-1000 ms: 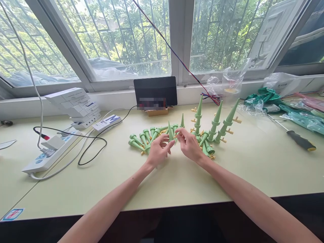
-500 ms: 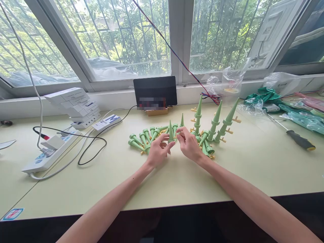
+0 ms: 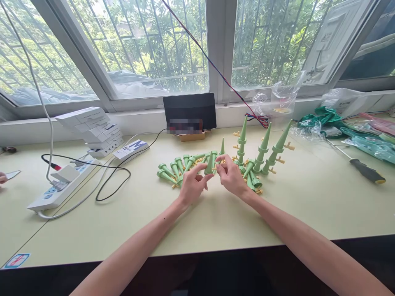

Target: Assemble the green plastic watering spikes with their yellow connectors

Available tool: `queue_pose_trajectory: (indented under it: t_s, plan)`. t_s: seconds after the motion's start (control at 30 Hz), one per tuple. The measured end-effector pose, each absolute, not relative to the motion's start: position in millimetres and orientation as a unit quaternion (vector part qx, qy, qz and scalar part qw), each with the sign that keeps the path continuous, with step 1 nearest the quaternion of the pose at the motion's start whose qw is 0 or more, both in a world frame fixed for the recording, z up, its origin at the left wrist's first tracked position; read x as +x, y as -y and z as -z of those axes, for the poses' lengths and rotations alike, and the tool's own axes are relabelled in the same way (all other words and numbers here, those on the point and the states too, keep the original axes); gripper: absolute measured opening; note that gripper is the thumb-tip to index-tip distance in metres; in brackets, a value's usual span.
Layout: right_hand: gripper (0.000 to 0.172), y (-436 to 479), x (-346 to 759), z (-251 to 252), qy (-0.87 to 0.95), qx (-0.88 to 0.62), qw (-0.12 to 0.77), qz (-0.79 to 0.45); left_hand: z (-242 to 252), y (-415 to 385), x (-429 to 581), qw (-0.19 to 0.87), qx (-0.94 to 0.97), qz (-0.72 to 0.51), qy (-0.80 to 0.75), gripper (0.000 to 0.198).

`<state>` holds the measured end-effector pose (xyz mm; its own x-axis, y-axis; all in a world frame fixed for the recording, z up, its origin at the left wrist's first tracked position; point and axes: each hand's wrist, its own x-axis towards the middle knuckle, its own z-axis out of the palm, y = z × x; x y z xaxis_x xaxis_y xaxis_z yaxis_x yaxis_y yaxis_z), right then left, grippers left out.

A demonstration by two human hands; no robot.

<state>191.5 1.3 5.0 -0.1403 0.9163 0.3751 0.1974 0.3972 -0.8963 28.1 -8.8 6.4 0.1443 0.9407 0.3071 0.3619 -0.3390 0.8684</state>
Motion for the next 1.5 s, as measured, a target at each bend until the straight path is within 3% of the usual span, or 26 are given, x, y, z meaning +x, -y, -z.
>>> queue_pose_trajectory:
  t_s: [0.33, 0.4, 0.57, 0.73, 0.97, 1.5]
  plan:
    - [0.017, -4.5, 188.9, -5.8, 0.55, -0.392, 0.494, -0.548, -4.3, 9.5, 29.4, 0.287, 0.695, -0.453, -0.479, 0.021]
    - [0.016, -4.7, 189.3, -5.7, 0.573, -0.407, 0.493, -0.512, -5.2, 10.1, 29.8, 0.287, 0.695, -0.444, -0.488, 0.024]
    - [0.019, -4.1, 191.9, -4.5, 0.701, -0.441, 0.479, -0.291, -10.5, 10.0, 30.3, 0.331, 0.67, -0.424, -0.512, 0.036]
    - [0.021, -6.1, 194.0, -4.3, 0.754, -0.417, 0.461, -0.21, -19.0, 8.6, 31.2, 0.407, 0.615, -0.437, -0.515, 0.043]
    - [0.023, -9.0, 195.9, -2.9, 0.784, -0.39, 0.445, -0.189, -20.4, 7.4, 30.3, 0.458, 0.591, -0.453, -0.485, 0.042]
    - [0.018, -8.8, 196.4, -0.9, 0.75, -0.396, 0.476, -0.233, -5.0, 4.0, 27.5, 0.416, 0.644, -0.449, -0.458, 0.041]
